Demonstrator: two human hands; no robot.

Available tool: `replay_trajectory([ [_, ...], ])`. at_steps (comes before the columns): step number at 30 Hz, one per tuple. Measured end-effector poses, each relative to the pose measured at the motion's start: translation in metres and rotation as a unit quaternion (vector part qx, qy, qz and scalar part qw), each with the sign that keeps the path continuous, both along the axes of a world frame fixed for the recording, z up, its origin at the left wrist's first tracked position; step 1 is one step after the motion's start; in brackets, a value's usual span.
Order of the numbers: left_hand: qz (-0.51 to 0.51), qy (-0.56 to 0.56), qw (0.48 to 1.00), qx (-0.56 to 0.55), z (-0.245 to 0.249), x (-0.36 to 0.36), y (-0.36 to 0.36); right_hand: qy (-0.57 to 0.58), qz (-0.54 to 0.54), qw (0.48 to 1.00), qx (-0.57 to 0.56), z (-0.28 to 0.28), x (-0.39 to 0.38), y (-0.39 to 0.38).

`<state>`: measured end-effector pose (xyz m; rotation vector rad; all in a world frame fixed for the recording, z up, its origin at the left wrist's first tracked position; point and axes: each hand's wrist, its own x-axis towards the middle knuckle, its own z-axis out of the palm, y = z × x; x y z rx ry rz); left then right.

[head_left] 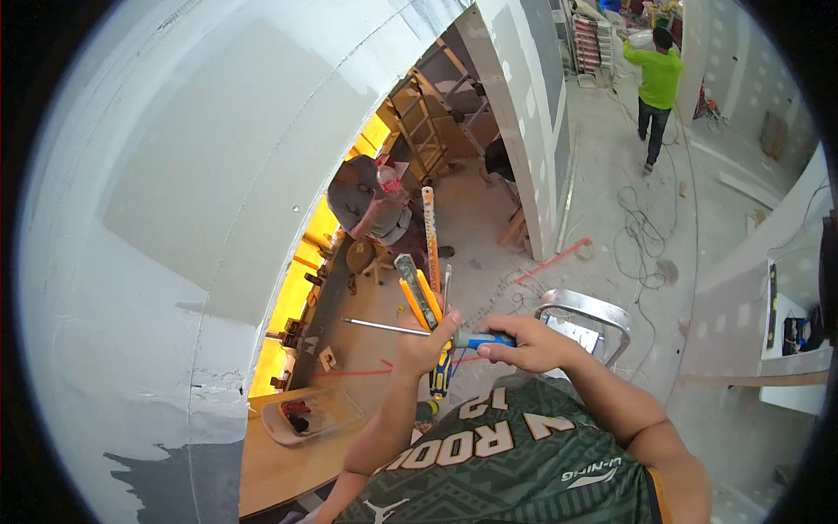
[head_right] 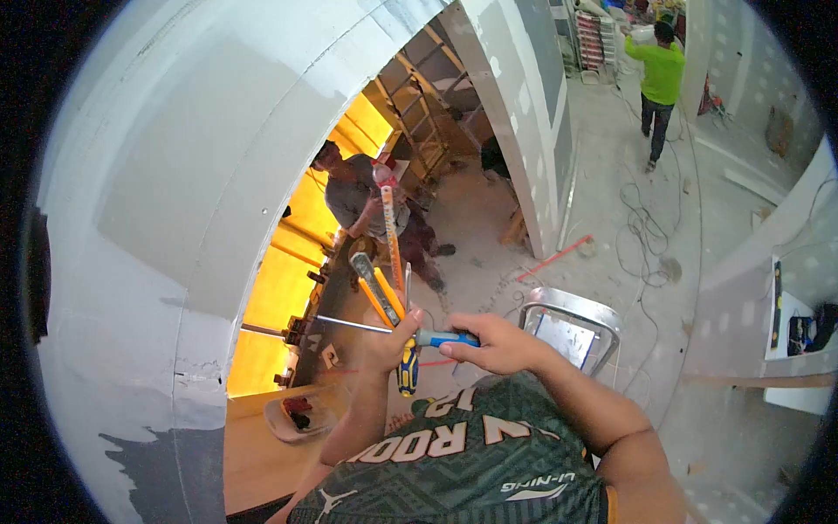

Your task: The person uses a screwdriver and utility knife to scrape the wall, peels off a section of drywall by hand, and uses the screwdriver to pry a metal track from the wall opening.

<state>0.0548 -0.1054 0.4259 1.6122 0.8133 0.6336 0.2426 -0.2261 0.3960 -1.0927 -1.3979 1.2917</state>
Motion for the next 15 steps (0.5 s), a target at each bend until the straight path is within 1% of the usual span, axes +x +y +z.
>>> replay_trajectory([
  [1, 0.001, 0.0, 1.0, -0.002, -0.003, -0.004, -0.002, 0.0, 0.001, 1.0, -0.002, 0.0, -0.001, -0.003],
  [3, -0.008, 0.017, 0.997, 0.075, -0.008, -0.01, -0.007, -0.021, 0.031, 0.998, 0.05, -0.001, -0.001, -0.005],
  [4, -0.008, 0.014, 0.997, 0.076, -0.005, -0.016, -0.013, -0.025, 0.031, 0.998, 0.051, -0.003, 0.003, -0.002],
  [6, 0.013, -0.009, 0.984, 0.179, 0.007, -0.031, -0.027, -0.003, -0.028, 0.992, 0.12, -0.006, 0.02, 0.01],
  [8, 0.085, -0.105, 0.948, 0.287, 0.019, -0.052, -0.026, 0.115, -0.088, 0.989, 0.038, 0.02, 0.044, 0.031],
  [9, 0.092, -0.191, 0.939, 0.271, 0.041, -0.061, -0.03, 0.129, -0.134, 0.98, 0.064, 0.034, 0.055, 0.045],
  [10, 0.108, -0.212, 0.908, 0.345, 0.06, -0.074, -0.024, 0.144, -0.179, 0.969, 0.09, 0.048, 0.063, 0.056],
  [11, 0.088, -0.23, 0.916, 0.317, 0.085, -0.09, -0.027, 0.143, -0.176, 0.97, 0.092, 0.063, 0.066, 0.064],
  [12, 0.106, -0.233, 0.909, 0.327, 0.112, -0.094, -0.034, 0.139, -0.179, 0.966, 0.125, 0.078, 0.068, 0.072],
  [13, 0.106, -0.229, 0.917, 0.308, 0.134, -0.097, -0.043, 0.136, -0.182, 0.961, 0.158, 0.092, 0.065, 0.077],
  [15, 0.1, -0.204, 0.926, 0.301, 0.144, -0.114, -0.045, 0.055, -0.131, 0.954, 0.265, 0.108, 0.046, 0.077],
])
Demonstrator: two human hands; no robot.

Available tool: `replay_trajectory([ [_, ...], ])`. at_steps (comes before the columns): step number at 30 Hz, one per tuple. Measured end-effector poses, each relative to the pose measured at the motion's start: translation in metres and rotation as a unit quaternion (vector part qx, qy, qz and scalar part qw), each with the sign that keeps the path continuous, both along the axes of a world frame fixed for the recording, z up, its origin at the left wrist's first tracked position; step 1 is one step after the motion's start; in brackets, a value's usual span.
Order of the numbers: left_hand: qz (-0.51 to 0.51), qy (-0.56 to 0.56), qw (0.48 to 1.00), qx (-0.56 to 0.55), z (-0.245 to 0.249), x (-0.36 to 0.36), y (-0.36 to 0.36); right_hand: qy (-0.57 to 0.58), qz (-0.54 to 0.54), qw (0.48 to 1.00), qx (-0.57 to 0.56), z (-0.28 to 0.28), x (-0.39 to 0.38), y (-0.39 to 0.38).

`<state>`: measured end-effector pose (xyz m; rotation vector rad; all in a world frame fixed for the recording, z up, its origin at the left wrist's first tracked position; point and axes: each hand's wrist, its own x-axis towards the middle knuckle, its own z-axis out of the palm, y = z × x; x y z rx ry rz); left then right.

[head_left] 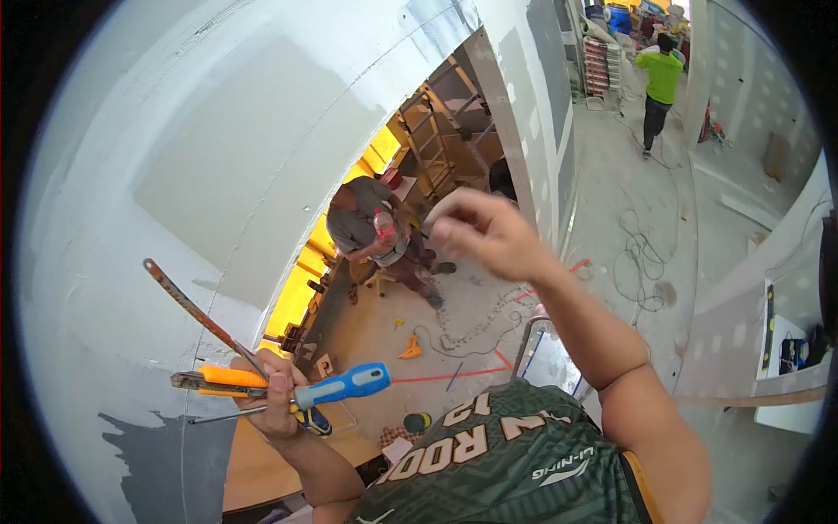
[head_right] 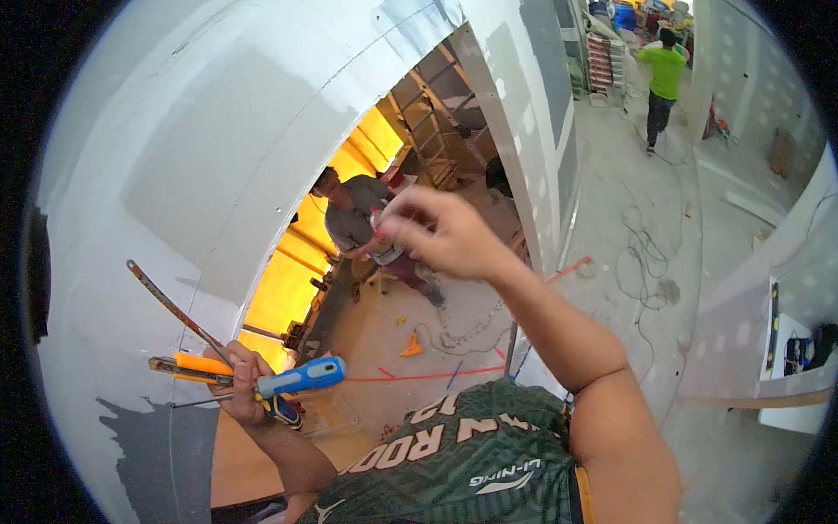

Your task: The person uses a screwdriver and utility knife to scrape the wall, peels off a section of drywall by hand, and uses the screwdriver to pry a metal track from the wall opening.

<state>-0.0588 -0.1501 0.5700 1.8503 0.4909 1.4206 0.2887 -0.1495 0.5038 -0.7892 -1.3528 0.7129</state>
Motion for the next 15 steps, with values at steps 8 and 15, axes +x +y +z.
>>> replay_trajectory([
  [8, 0.113, 0.065, 0.989, -0.072, -0.038, 0.027, -0.022, -0.231, 0.189, 0.954, 0.043, -0.021, -0.09, -0.046],
  [15, 0.007, 0.112, 0.976, -0.188, -0.055, 0.045, -0.004, -0.076, 0.316, 0.946, -0.004, -0.06, -0.056, -0.031],
])
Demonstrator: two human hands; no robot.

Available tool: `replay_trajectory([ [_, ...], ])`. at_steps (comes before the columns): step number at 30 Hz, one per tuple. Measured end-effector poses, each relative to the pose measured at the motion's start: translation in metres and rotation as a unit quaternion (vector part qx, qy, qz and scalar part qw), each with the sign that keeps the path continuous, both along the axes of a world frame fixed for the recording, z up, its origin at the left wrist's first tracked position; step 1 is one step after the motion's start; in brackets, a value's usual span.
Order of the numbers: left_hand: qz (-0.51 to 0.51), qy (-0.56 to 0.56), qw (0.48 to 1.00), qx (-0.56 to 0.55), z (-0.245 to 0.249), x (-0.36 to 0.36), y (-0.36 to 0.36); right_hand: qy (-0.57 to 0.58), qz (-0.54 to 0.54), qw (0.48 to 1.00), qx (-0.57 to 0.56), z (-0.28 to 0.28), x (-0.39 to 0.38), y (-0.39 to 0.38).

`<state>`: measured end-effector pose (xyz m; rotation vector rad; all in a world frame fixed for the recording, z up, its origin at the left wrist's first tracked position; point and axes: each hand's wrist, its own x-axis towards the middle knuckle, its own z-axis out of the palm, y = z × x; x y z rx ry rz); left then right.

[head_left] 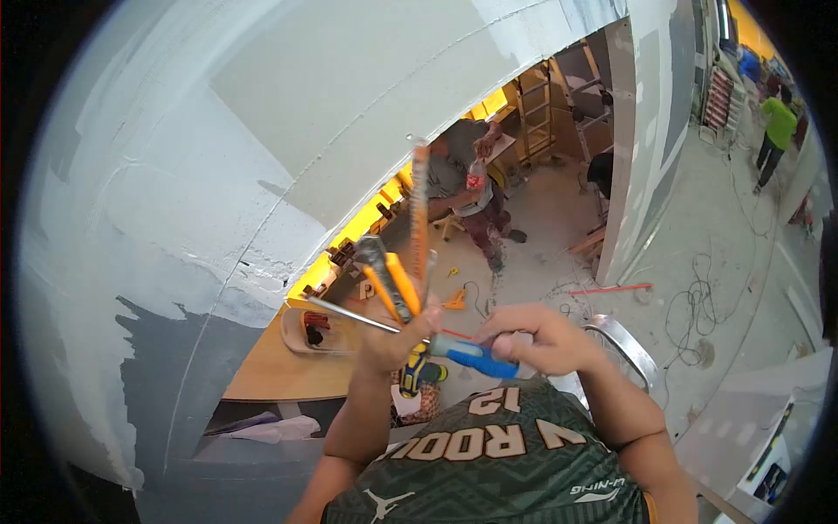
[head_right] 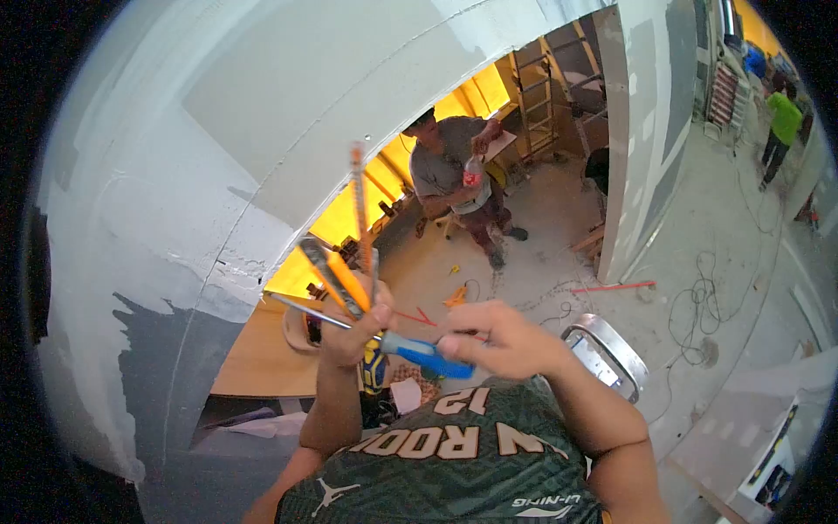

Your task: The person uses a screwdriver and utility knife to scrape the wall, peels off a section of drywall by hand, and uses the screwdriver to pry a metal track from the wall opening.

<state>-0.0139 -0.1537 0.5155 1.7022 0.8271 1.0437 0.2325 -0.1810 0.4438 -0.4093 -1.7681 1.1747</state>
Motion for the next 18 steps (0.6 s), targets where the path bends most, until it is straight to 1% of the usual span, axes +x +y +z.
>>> replay_trajectory([
  [1, -0.063, -0.012, 0.996, -0.066, -0.004, 0.007, 0.002, 0.003, -0.003, 1.0, -0.003, -0.006, -0.001, 0.001],
  [2, -0.07, -0.01, 0.995, -0.07, -0.011, 0.014, 0.002, 0.058, -0.021, 0.992, -0.11, -0.011, 0.0, 0.0],
  [3, -0.086, -0.045, 0.99, -0.105, -0.019, 0.02, 0.0, 0.115, -0.04, 0.969, -0.215, -0.018, 0.0, 0.0],
  [4, -0.102, -0.08, 0.981, -0.142, -0.026, 0.026, -0.002, 0.085, -0.138, 0.978, -0.13, -0.023, -0.001, -0.002],
  [5, -0.109, -0.078, 0.98, -0.147, -0.031, 0.033, -0.002, 0.087, -0.146, 0.976, -0.134, -0.025, -0.002, -0.006],
  [7, -0.115, -0.084, 0.971, -0.191, -0.044, 0.042, -0.002, 0.145, -0.16, 0.956, -0.2, -0.026, -0.002, -0.011],
  [8, -0.089, -0.035, 0.976, -0.198, -0.053, 0.042, -0.002, 0.143, -0.162, 0.955, -0.205, -0.031, -0.002, -0.013],
  [11, -0.084, -0.041, 0.973, -0.209, -0.068, 0.057, -0.007, 0.136, -0.146, 0.951, -0.235, -0.047, 0.0, -0.017],
  [13, -0.098, -0.037, 0.97, -0.217, -0.074, 0.063, -0.008, 0.148, -0.095, 0.932, -0.317, -0.052, 0.006, -0.018],
  [14, -0.085, -0.056, 0.968, -0.229, -0.078, 0.068, -0.008, 0.143, -0.096, 0.932, -0.319, -0.061, 0.009, -0.018],
  [16, -0.063, -0.088, 0.959, -0.261, -0.079, 0.074, -0.005, 0.042, -0.08, 0.944, -0.316, -0.074, 0.016, -0.016],
  [17, -0.063, -0.093, 0.959, -0.26, -0.08, 0.077, -0.003, 0.037, -0.081, 0.945, -0.316, -0.076, 0.021, -0.022],
  [18, -0.071, -0.144, 0.95, -0.266, -0.08, 0.08, -0.002, 0.039, -0.046, 0.95, -0.307, -0.068, 0.025, -0.033],
])
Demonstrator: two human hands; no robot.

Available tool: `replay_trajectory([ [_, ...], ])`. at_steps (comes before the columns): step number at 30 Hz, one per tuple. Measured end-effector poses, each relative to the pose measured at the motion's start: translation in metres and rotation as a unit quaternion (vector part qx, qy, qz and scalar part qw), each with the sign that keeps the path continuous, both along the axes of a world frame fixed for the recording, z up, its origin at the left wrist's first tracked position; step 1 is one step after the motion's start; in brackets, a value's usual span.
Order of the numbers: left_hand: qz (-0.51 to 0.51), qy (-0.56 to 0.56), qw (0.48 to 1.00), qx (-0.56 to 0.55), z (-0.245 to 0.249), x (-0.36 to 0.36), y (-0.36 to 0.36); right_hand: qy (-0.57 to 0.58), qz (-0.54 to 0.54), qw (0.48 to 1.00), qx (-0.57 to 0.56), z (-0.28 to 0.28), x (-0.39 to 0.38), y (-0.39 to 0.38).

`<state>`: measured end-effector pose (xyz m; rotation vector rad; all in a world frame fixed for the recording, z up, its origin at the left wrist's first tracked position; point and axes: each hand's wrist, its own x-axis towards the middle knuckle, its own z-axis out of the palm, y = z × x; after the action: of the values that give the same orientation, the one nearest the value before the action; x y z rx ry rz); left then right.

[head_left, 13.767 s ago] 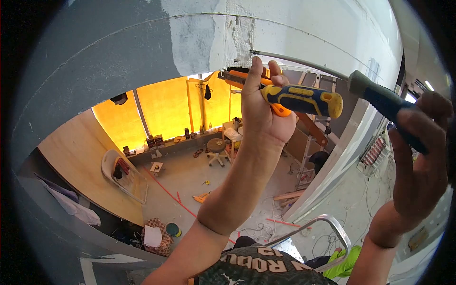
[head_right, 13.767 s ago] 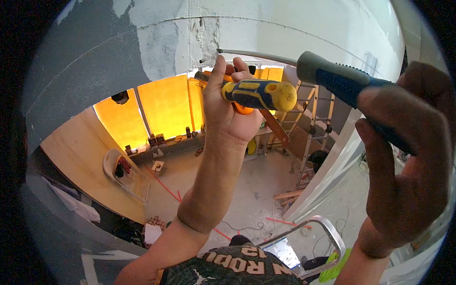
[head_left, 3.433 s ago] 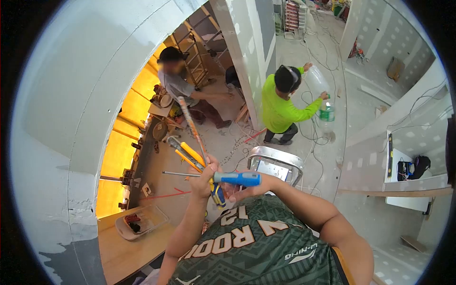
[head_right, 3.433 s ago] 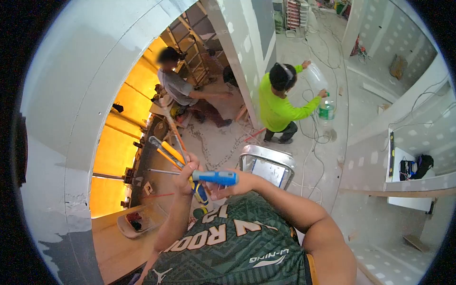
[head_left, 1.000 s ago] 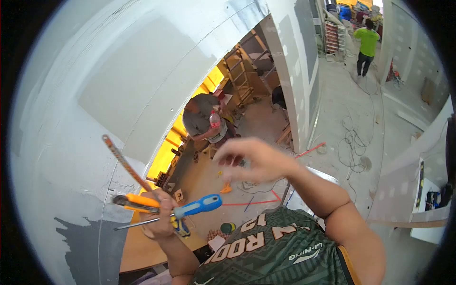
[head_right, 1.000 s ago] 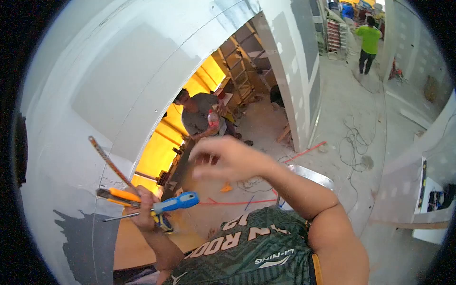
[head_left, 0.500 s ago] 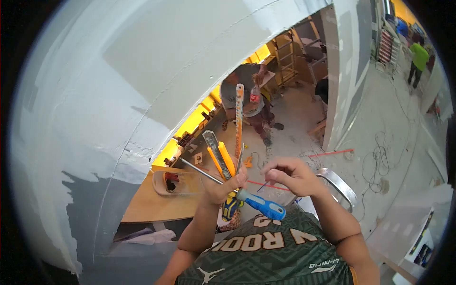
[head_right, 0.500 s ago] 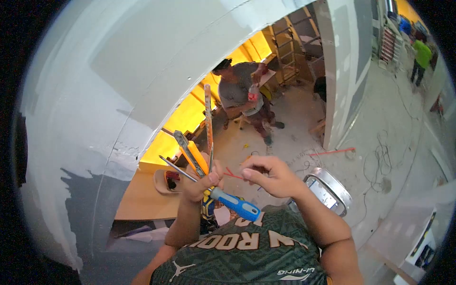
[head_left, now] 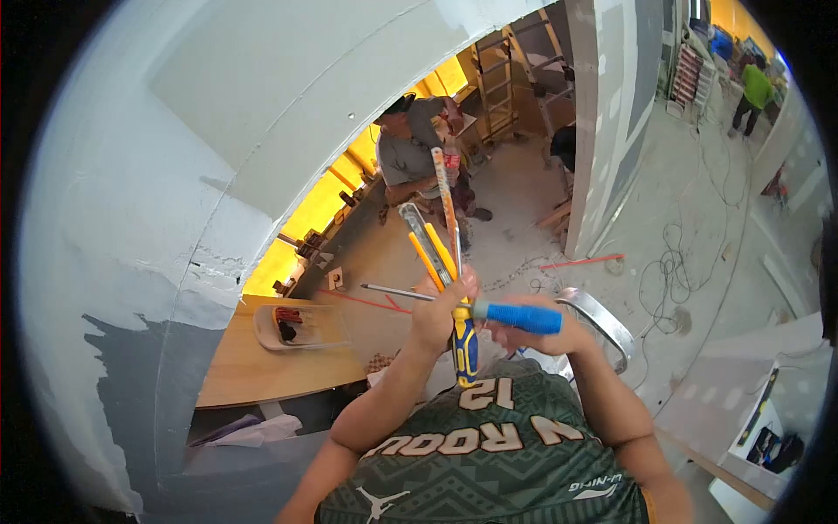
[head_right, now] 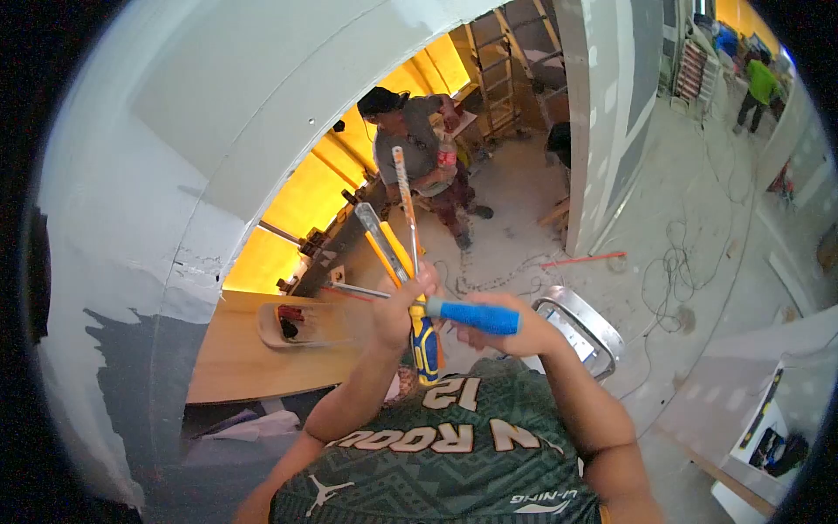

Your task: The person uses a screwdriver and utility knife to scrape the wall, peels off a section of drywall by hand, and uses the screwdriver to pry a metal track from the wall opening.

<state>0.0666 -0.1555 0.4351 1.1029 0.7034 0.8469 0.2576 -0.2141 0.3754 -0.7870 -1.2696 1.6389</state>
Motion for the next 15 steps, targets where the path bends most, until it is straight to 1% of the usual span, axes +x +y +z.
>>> replay_trajectory([
  [1, 0.006, -0.05, 0.999, -0.01, 0.0, 0.002, 0.002, 0.013, 0.033, 0.999, 0.011, 0.006, 0.001, -0.011],
  [2, -0.006, -0.097, 0.995, -0.008, 0.001, 0.003, 0.003, 0.069, 0.035, 0.997, -0.005, 0.009, -0.005, -0.02],
  [3, -0.006, -0.096, 0.995, -0.007, 0.003, 0.007, 0.004, 0.07, 0.035, 0.997, -0.003, 0.019, -0.01, -0.028],
  [4, 0.03, -0.089, 0.995, 0.033, 0.004, 0.011, 0.002, -0.017, -0.025, 0.998, 0.047, 0.032, -0.016, -0.036],
  [5, 0.064, -0.08, 0.992, 0.071, 0.005, 0.014, -0.001, -0.104, -0.086, 0.986, 0.094, 0.039, -0.024, -0.044],
  [6, 0.042, -0.064, 0.991, 0.107, 0.007, 0.015, -0.003, -0.14, -0.155, 0.969, 0.131, 0.035, -0.035, -0.047],
  [7, 0.037, -0.066, 0.991, 0.108, 0.006, 0.02, -0.005, -0.142, -0.16, 0.968, 0.132, 0.036, -0.037, -0.048],
  [9, 0.092, -0.052, 0.98, 0.171, 0.003, 0.029, -0.011, -0.226, -0.218, 0.94, 0.133, 0.042, -0.04, -0.049],
  [10, 0.082, -0.1, 0.972, 0.196, 0.007, 0.036, -0.014, -0.215, -0.265, 0.918, 0.201, 0.032, -0.043, -0.047],
  [11, 0.079, -0.101, 0.971, 0.201, 0.007, 0.037, -0.012, -0.214, -0.269, 0.916, 0.205, 0.032, -0.043, -0.05],
  [13, 0.072, -0.189, 0.954, 0.22, 0.013, 0.043, -0.006, -0.243, -0.303, 0.892, 0.232, 0.033, -0.039, -0.055],
  [14, 0.069, -0.171, 0.951, 0.249, 0.019, 0.041, -0.004, -0.242, -0.312, 0.888, 0.234, 0.033, -0.035, -0.055],
  [15, 0.111, -0.222, 0.95, 0.191, 0.023, 0.043, -0.002, -0.258, -0.296, 0.883, 0.259, 0.029, -0.031, -0.055],
])
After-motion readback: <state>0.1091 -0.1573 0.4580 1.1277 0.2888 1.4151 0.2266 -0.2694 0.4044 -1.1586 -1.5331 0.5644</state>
